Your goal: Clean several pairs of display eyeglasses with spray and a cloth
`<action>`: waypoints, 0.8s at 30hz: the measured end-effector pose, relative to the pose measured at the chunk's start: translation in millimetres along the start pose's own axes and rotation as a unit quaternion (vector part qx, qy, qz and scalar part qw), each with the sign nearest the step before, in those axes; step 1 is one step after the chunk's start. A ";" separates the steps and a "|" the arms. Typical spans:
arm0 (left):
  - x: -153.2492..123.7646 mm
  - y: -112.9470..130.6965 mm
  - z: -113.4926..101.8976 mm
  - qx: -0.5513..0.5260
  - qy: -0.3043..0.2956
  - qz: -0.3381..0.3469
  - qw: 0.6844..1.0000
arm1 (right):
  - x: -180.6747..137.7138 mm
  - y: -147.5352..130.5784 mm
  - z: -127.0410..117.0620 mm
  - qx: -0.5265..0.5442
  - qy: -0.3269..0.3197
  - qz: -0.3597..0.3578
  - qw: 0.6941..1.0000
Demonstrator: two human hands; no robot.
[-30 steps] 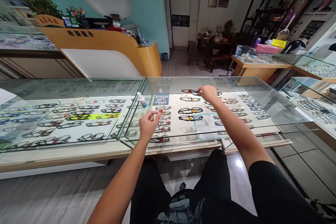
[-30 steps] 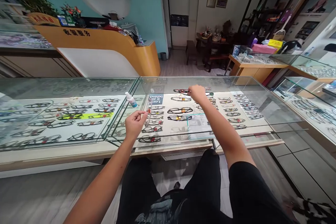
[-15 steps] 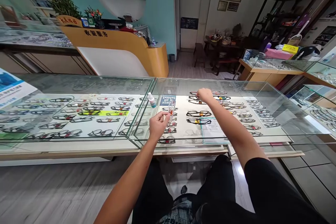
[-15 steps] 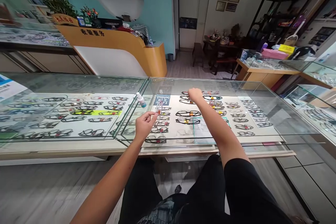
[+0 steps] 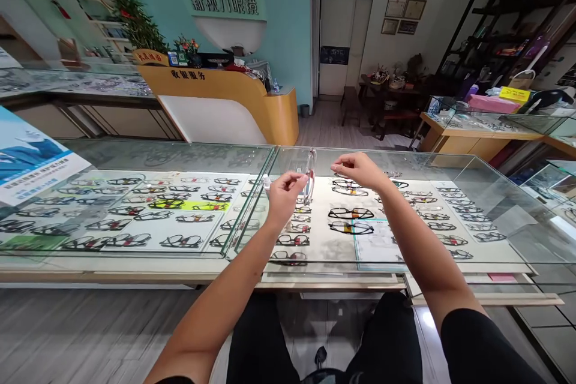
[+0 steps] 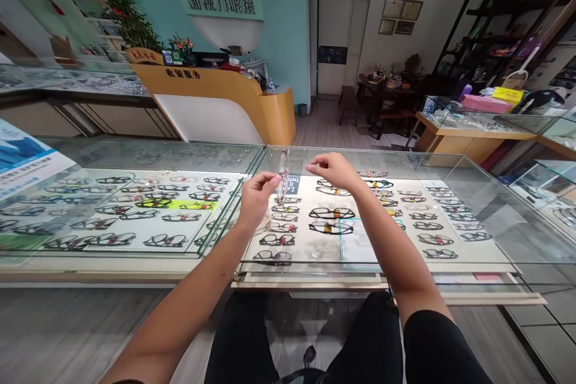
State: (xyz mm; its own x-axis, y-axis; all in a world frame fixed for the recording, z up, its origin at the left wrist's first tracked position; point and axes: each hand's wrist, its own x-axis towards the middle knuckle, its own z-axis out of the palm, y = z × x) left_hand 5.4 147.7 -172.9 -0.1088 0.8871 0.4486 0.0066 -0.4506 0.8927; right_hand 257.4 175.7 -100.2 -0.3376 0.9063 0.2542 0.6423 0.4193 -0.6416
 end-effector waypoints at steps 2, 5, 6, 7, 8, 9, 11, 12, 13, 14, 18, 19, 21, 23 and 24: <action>27.7 24.9 15.0 -0.025 -0.032 0.058 0.998 | -6.6 -21.2 -6.4 0.109 0.014 -0.056 0.992; 59.5 56.9 36.5 -0.069 -0.084 0.118 0.987 | -8.7 -43.0 -13.7 0.160 0.115 -0.112 0.974; 67.2 64.6 42.7 -0.080 -0.096 0.130 0.984 | -7.7 -46.9 -16.0 0.167 0.150 -0.123 0.967; 73.6 70.5 48.0 -0.088 -0.107 0.136 0.981 | -6.4 -49.3 -18.3 0.172 0.180 -0.130 0.960; 78.9 75.0 52.4 -0.091 -0.115 0.139 0.979 | -5.0 -50.6 -20.7 0.176 0.203 -0.134 0.954; 83.2 78.1 55.9 -0.090 -0.120 0.140 0.979 | -4.0 -51.1 -23.3 0.177 0.218 -0.136 0.950; 89.1 81.3 60.1 -0.087 -0.130 0.141 0.978 | -3.3 -51.2 -28.2 0.170 0.236 -0.136 0.947; 91.0 82.0 61.0 -0.087 -0.135 0.141 0.977 | -3.8 -51.4 -30.3 0.165 0.239 -0.135 0.947; 92.2 82.3 61.4 -0.092 -0.141 0.141 0.976 | -4.5 -51.7 -32.2 0.161 0.238 -0.134 0.948; 92.9 82.4 61.4 -0.099 -0.147 0.138 0.975 | -5.3 -52.2 -33.7 0.160 0.232 -0.133 0.950; 91.5 83.3 59.4 -0.135 -0.177 0.109 0.969 | -4.7 -51.8 -36.5 0.219 0.161 -0.123 0.954; 90.4 84.0 58.5 -0.140 -0.181 0.104 0.968 | -3.4 -50.8 -36.6 0.247 0.136 -0.120 0.952; 87.5 85.9 55.8 -0.138 -0.188 0.097 0.967 | -0.3 -48.0 -36.5 0.300 0.085 -0.113 0.944; 84.1 88.1 52.3 -0.128 -0.192 0.091 0.969 | 2.5 -45.4 -36.3 0.337 0.046 -0.109 0.934; 82.5 89.1 50.5 -0.122 -0.193 0.087 0.970 | 3.5 -44.5 -36.2 0.350 0.034 -0.109 0.930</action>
State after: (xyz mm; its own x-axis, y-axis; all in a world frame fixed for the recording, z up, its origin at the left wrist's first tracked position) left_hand 47.2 185.8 -54.2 0.2530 0.7454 0.6167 -0.2495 -0.5656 0.7860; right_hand 252.6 162.2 -44.6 -0.3469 0.8153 0.4636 -0.0504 0.4774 -0.8772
